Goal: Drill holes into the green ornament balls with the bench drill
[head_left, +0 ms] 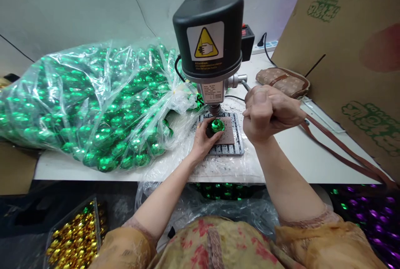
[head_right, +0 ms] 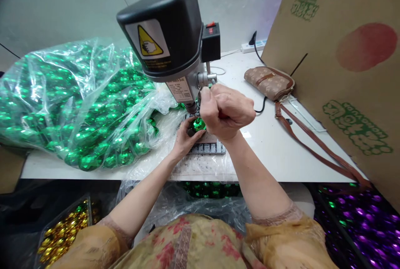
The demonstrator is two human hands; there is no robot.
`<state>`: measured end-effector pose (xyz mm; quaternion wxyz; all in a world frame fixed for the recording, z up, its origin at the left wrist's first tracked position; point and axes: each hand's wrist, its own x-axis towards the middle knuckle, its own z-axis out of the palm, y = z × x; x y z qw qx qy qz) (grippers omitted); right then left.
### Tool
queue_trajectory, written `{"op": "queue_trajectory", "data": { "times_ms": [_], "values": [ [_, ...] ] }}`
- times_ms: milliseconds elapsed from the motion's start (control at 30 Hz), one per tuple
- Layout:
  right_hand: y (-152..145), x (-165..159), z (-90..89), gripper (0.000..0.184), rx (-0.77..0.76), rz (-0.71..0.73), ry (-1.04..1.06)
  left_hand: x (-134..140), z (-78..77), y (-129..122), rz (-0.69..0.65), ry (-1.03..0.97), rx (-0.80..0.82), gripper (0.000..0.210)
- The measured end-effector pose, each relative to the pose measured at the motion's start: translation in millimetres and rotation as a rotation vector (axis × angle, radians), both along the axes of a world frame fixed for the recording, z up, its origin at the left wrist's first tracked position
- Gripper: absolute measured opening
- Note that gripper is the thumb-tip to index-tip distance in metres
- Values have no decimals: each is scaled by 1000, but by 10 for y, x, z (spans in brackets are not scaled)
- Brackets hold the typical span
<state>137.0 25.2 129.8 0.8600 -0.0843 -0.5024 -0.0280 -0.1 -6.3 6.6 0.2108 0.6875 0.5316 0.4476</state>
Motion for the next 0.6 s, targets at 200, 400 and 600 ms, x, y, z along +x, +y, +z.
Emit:
{"op": "queue_trajectory", "data": {
  "times_ms": [200,400,600],
  "values": [
    [-89,18,84,52,-106,25,-32,11,-15,24,-2,-9,2,46],
    [-100,26,594,44,-286,112,-16,34,110,-173,116,-19,30,40],
    [-88,47,653,46,-313,113,-38,-151,153,-1071,-382,204,203,42]
  ]
}}
